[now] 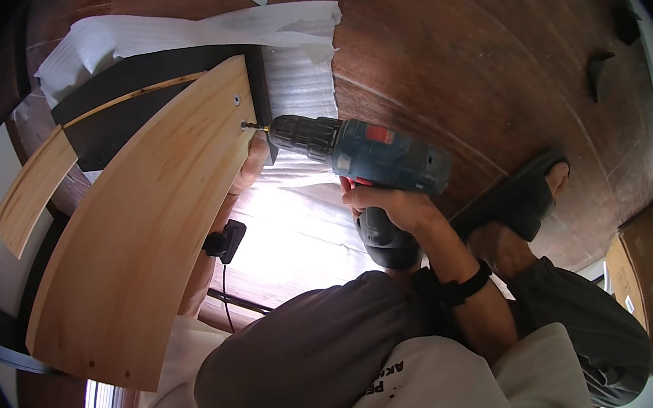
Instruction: The recorder is assembling a wooden shelf or cabinet, using an electric drill to secure wooden panels and components.
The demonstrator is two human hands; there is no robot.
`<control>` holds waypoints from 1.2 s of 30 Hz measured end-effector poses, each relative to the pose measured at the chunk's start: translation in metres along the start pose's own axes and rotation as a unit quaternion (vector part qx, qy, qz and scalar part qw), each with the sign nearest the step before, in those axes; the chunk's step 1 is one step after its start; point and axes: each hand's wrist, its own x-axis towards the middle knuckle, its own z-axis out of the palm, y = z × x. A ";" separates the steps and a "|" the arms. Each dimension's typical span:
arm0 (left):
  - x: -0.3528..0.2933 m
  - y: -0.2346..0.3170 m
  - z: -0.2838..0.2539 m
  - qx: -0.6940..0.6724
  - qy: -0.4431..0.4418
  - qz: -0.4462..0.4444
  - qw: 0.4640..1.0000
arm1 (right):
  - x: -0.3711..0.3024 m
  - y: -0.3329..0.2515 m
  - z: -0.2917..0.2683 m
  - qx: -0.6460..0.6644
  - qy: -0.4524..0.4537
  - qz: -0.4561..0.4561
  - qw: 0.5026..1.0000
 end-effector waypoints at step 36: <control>-0.005 -0.043 -0.001 0.121 0.088 0.185 0.971 | -0.003 -0.041 -0.010 -0.053 0.012 0.026 0.998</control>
